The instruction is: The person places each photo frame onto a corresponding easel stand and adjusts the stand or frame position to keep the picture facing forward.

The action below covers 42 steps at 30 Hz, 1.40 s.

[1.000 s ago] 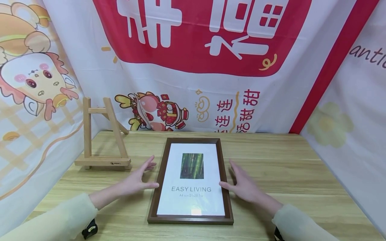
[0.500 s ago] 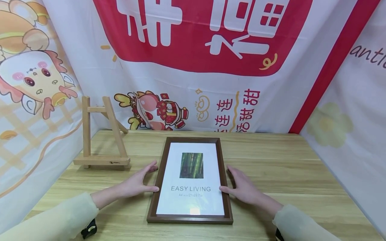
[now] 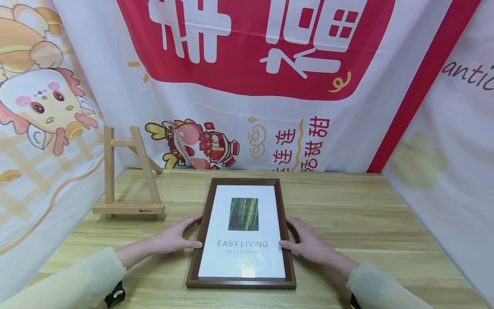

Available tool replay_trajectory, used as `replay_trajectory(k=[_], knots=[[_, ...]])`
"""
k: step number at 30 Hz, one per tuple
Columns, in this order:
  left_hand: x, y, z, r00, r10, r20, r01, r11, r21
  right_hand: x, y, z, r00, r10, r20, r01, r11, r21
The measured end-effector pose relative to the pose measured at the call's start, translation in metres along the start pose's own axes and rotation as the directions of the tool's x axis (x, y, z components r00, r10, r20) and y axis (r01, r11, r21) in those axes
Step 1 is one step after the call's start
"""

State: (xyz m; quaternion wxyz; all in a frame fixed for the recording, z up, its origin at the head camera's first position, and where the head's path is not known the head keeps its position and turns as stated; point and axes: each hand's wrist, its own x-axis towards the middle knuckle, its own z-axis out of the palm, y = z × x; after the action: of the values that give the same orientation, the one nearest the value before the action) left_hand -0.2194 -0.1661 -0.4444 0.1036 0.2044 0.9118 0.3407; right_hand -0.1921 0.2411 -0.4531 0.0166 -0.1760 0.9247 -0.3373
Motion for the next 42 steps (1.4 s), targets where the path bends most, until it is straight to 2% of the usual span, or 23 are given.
replay_trajectory(k=[8,18,25,29,33,37,40,42], knots=[[0.003,0.002,-0.001,1.000,0.015,0.011,-0.015,0.998,-0.058,0.002,-0.002,0.001,1.000,-0.003,-0.018,0.005,0.995,0.098],[-0.004,0.001,-0.001,1.000,0.012,0.006,-0.011,0.993,-0.122,0.004,-0.006,0.009,0.999,0.055,0.000,-0.054,0.985,0.162],[-0.003,0.002,0.000,1.000,-0.026,0.005,0.027,0.985,-0.173,0.003,-0.007,0.010,0.994,0.107,-0.007,-0.104,0.975,0.196],[0.000,0.004,0.002,0.999,-0.051,0.009,0.052,0.980,-0.192,0.002,-0.006,0.008,0.997,0.073,-0.027,-0.065,0.974,0.218],[0.003,0.006,0.001,0.999,-0.039,-0.004,0.037,0.969,-0.246,0.004,-0.007,0.005,0.997,0.060,-0.048,-0.045,0.965,0.257],[0.004,0.007,-0.001,1.000,-0.014,-0.010,0.011,0.958,-0.288,0.006,-0.011,0.003,0.995,0.087,-0.048,-0.068,0.948,0.311],[0.004,0.009,-0.002,1.000,-0.010,0.010,0.012,0.939,-0.344,0.008,-0.014,0.002,0.993,0.104,-0.051,-0.079,0.930,0.360],[0.003,0.010,-0.002,1.000,0.000,0.024,0.010,0.917,-0.398,0.010,-0.016,0.001,0.992,0.107,-0.059,-0.076,0.917,0.392]])
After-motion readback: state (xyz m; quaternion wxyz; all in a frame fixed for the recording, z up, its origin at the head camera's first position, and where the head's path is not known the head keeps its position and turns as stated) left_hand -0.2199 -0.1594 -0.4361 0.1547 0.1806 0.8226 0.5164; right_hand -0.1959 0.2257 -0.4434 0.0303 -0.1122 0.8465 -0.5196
